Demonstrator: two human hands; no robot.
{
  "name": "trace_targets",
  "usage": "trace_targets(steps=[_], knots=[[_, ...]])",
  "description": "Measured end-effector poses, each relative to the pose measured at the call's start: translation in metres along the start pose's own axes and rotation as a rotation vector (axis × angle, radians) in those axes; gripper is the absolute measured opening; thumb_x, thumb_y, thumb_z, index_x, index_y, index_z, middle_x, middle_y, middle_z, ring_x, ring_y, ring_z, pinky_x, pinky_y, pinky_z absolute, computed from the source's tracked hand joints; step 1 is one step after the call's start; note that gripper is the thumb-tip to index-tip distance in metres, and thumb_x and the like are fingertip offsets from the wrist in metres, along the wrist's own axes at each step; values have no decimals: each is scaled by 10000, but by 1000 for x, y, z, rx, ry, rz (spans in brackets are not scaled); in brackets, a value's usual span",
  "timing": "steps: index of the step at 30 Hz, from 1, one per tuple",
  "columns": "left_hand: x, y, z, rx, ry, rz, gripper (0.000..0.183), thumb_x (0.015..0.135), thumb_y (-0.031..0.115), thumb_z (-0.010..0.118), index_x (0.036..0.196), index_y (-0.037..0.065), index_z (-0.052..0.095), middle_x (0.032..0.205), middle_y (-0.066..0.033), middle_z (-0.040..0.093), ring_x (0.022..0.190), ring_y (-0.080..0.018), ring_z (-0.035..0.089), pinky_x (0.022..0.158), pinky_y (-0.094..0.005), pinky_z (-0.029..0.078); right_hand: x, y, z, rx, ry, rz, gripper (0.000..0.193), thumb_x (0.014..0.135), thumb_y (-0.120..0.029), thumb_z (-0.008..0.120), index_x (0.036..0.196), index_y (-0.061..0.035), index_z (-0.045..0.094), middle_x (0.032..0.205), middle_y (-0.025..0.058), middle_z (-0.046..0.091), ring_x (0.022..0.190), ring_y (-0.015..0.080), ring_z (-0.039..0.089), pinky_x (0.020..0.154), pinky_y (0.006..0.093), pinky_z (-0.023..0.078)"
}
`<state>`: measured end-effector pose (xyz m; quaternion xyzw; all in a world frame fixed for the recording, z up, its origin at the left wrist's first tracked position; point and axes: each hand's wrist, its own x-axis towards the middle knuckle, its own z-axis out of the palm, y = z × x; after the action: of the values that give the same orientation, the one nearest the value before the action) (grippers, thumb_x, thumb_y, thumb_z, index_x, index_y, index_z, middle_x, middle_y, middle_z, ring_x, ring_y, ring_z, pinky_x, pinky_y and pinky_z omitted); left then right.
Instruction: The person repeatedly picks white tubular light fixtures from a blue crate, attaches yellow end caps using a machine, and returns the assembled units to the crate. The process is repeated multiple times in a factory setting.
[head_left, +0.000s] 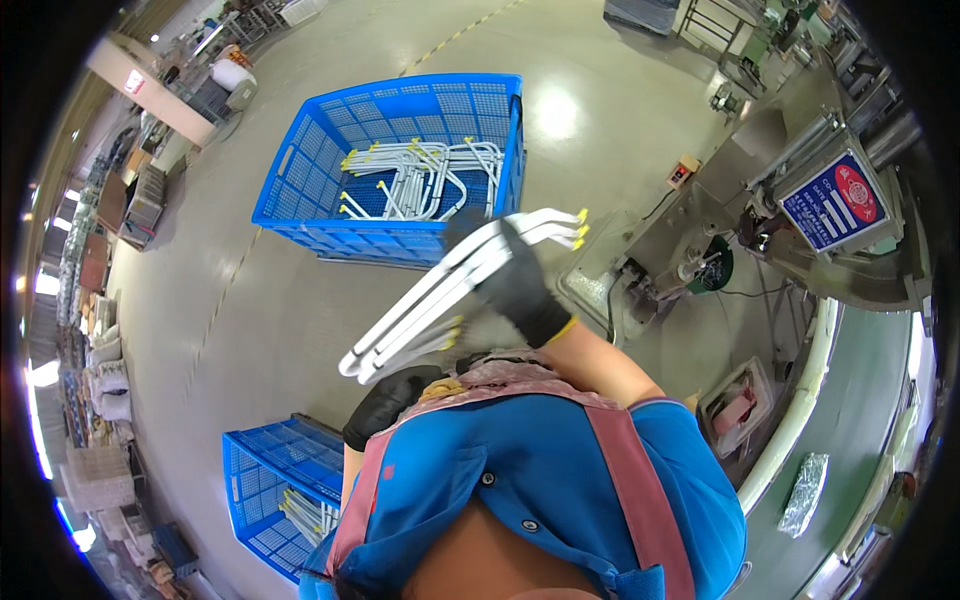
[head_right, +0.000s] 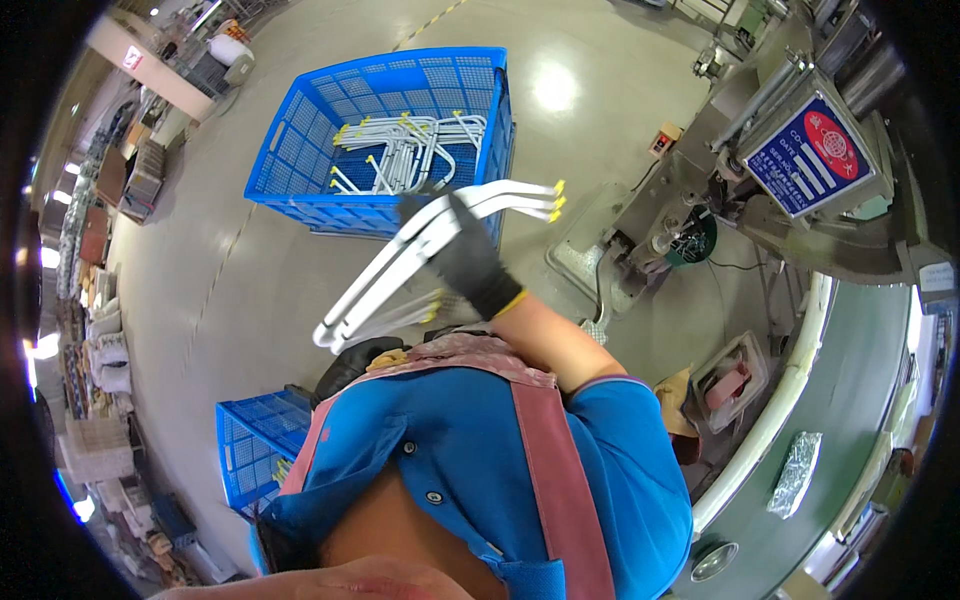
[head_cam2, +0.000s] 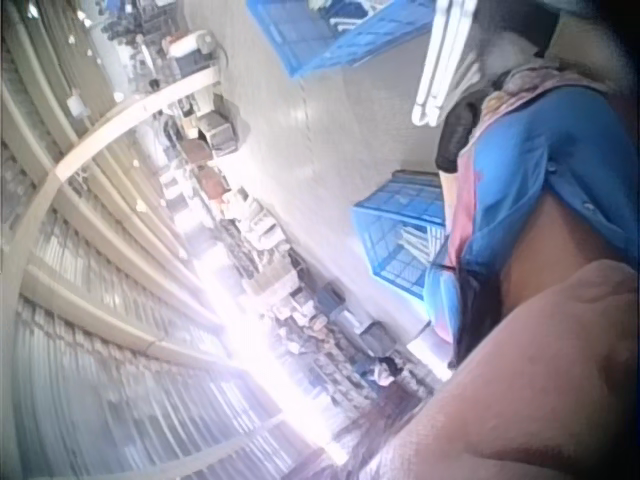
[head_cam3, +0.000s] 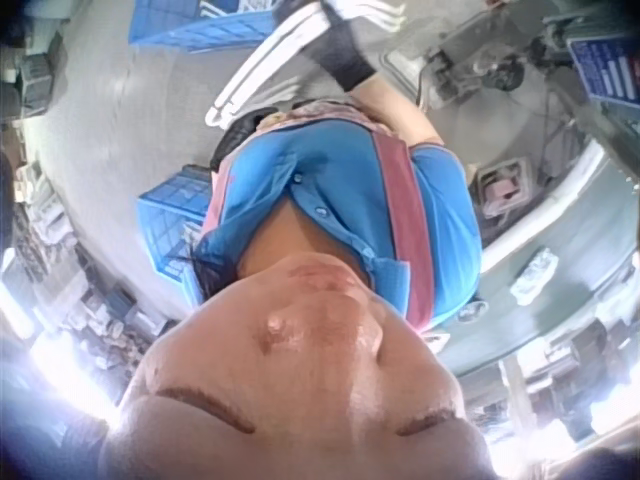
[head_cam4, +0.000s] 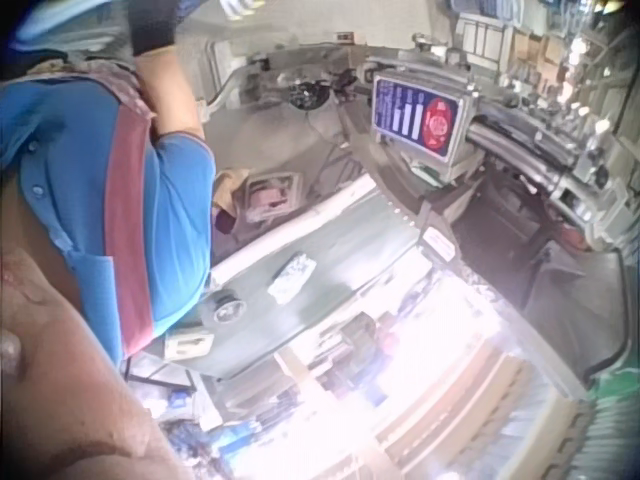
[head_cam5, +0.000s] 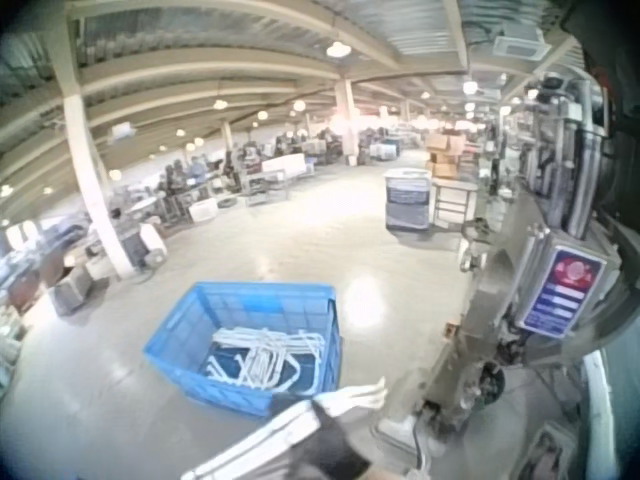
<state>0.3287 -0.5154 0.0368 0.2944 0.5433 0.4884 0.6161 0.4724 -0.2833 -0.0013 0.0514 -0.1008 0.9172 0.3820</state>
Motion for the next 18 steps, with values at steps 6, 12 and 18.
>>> trace_targets(steps=[6, 12, 18], knots=[[81, 37, -7, 424, 323, 590, 224, 894, 117, 553, 990, -64, 643, 869, -107, 653, 798, -150, 603, 703, -272, 477, -31, 70, -13, -81, 65, 426, 343, 1001, -249, 410, 1194, 18, 508, 961, 76, 574, 871, 158, 550, 786, 287, 425], [162, 37, 23, -3, -768, -315, 438, 872, 277, 623, 1175, -36, 575, 1039, -144, 650, 946, -193, 627, 829, -304, 497, -68, 59, -20, -1099, -27, 290, 233, 841, -240, 686, 997, -72, 651, 846, 18, 628, 773, 136, 602, 647, 279, 490], [163, 36, 54, 163, -757, -325, 549, 799, 153, 688, 1275, -34, 486, 1129, -172, 629, 1063, -227, 607, 947, -323, 440, -89, 10, 3, -1302, -299, 411, 269, 856, -230, 611, 1062, -56, 614, 1032, 71, 627, 932, 157, 610, 786, 297, 501]])
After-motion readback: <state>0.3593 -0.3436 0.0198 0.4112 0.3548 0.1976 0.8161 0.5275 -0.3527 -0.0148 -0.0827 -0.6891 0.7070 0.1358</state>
